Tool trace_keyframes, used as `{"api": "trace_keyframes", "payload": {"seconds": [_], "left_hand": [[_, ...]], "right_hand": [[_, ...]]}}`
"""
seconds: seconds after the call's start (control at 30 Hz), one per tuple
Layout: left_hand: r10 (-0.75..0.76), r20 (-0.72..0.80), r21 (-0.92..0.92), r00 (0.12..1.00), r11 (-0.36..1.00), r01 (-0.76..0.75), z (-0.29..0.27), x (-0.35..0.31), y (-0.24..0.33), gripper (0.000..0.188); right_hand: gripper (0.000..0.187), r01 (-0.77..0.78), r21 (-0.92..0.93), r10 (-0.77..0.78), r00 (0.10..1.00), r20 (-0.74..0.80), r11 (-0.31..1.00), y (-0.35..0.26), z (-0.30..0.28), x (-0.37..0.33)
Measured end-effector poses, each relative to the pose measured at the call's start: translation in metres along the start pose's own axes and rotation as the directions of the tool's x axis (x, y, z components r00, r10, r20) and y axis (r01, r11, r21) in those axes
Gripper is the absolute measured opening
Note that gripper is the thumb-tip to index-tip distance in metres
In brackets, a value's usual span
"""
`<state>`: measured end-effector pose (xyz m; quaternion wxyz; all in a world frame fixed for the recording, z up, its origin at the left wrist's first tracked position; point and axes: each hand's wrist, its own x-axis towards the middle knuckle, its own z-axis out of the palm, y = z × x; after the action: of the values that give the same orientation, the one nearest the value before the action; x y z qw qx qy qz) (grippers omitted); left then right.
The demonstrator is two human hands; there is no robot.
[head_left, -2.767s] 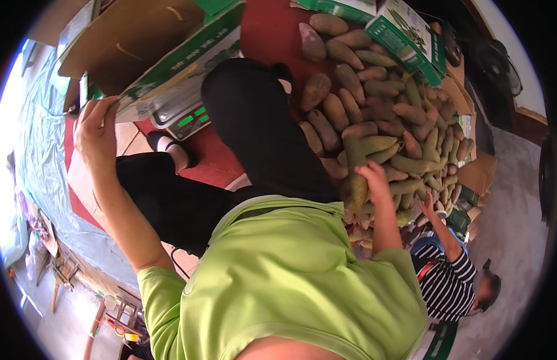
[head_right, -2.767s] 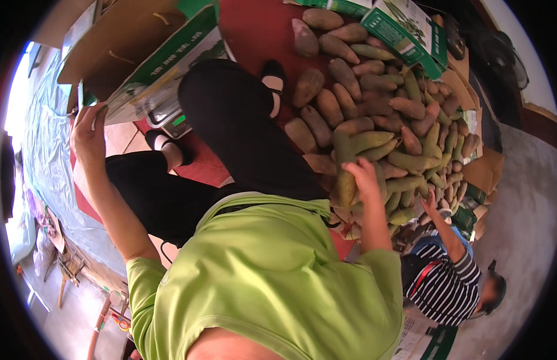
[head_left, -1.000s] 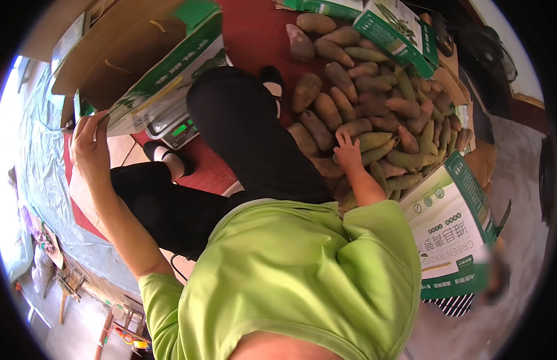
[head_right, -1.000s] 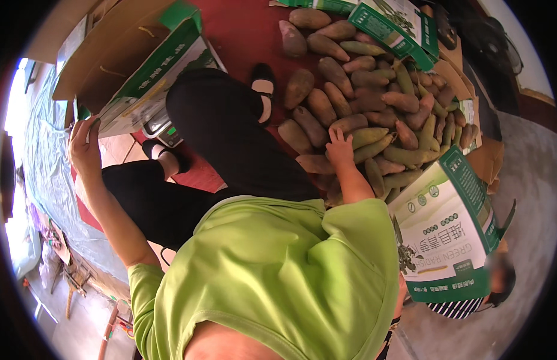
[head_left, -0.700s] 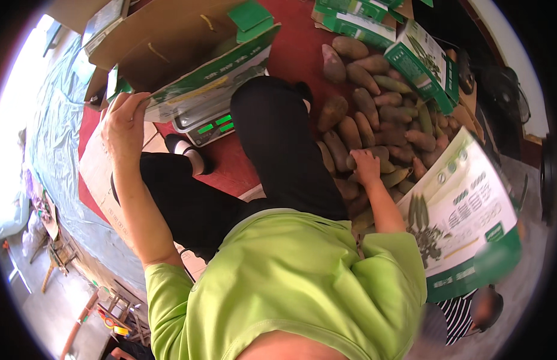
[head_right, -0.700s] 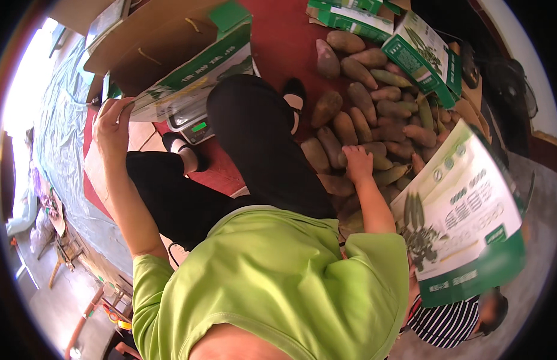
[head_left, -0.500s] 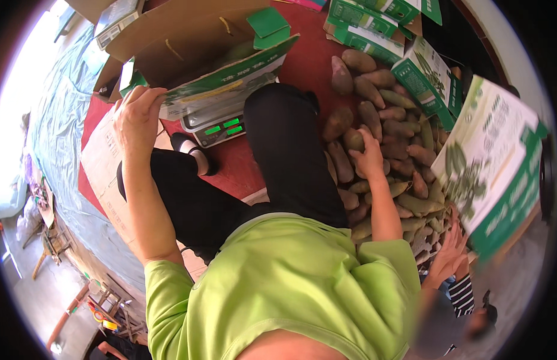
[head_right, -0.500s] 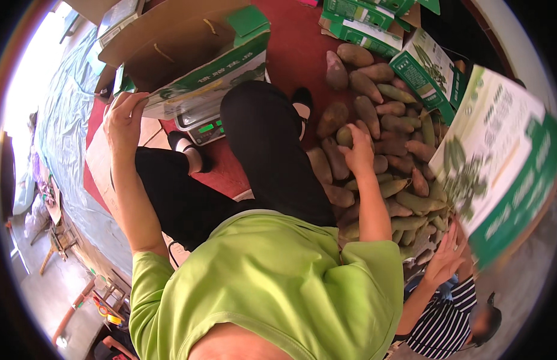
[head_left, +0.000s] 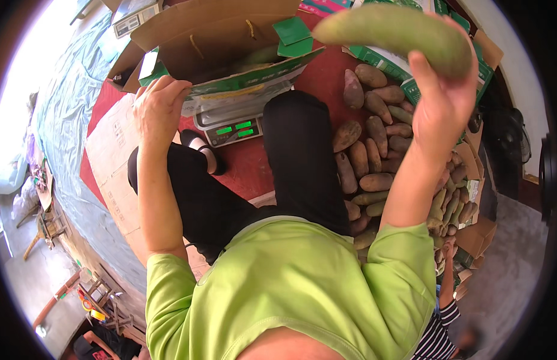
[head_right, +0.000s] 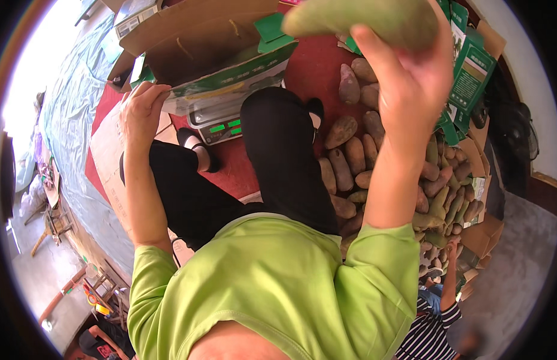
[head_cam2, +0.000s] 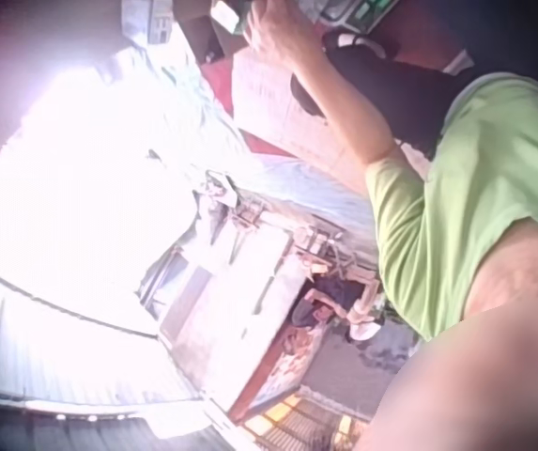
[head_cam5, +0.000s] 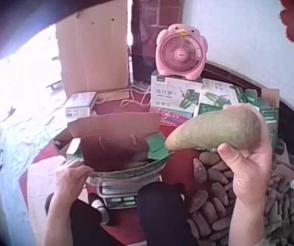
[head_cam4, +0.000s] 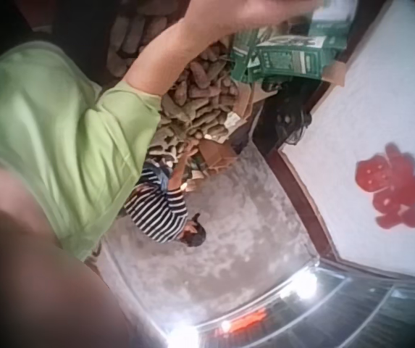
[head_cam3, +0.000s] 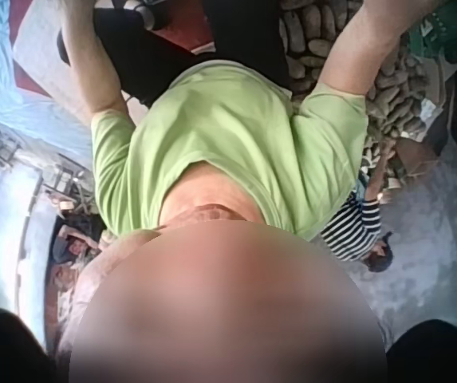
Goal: Sort produce and pack them into cardboard boxes while using an electronic scale.
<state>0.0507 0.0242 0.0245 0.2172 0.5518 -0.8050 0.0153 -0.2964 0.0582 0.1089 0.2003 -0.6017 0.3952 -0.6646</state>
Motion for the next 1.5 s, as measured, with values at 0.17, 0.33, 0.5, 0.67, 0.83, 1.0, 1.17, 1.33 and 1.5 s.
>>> {"api": "trace_keyframes", "payload": {"seconds": [0.17, 0.33, 0.5, 0.67, 0.83, 1.0, 1.17, 1.33, 1.5], "left_hand": [[-0.012, 0.011, 0.006, 1.0, 1.0, 0.012, -0.001, -0.002, 0.0, 0.008], [-0.016, 0.037, 0.026, 0.999, 1.0, 0.015, 0.0, 0.002, 0.003, 0.009], [0.018, 0.033, -0.038, 0.999, 0.999, -0.016, 0.003, 0.0, -0.007, 0.011], [-0.008, 0.039, -0.135, 0.999, 0.991, 0.014, 0.007, -0.001, -0.009, 0.011], [0.035, 0.04, -0.116, 0.999, 0.993, -0.03, 0.006, -0.001, -0.015, 0.011], [0.063, 0.017, -0.126, 0.998, 0.99, -0.061, 0.015, 0.0, -0.022, 0.012], [0.07, 0.027, -0.088, 0.997, 0.994, -0.068, 0.017, 0.001, -0.028, 0.013], [0.027, 0.034, -0.092, 0.999, 0.995, -0.023, 0.023, 0.002, -0.03, 0.013], [0.012, 0.017, -0.092, 1.0, 0.996, -0.011, 0.021, -0.002, -0.031, 0.013]], "right_hand": [[0.052, -0.333, 0.227, 0.26, 0.918, 0.298, 0.915, 0.022, 0.073, 0.024], [0.048, 0.068, -0.448, 0.154, 0.885, 0.44, 0.891, 0.071, 0.144, 0.016], [0.039, 0.081, -0.386, 0.122, 0.872, 0.474, 0.919, 0.087, 0.177, -0.004], [0.024, 0.033, -0.214, 0.017, 0.973, 0.231, 0.976, 0.075, 0.101, -0.033], [0.021, -0.399, -0.405, 0.433, 0.901, -0.008, 0.823, 0.113, -0.029, -0.127], [0.024, -0.719, -0.6, 0.651, 0.648, -0.396, 0.352, 0.129, -0.177, -0.254], [0.027, -0.906, -0.422, 0.54, 0.372, -0.755, 0.033, 0.131, -0.283, -0.384], [0.023, -0.913, -0.254, 0.55, 0.04, -0.834, -0.318, 0.111, -0.295, -0.449], [0.024, -0.898, -0.157, 0.649, -0.168, -0.742, -0.411, 0.081, -0.223, -0.4]]}}
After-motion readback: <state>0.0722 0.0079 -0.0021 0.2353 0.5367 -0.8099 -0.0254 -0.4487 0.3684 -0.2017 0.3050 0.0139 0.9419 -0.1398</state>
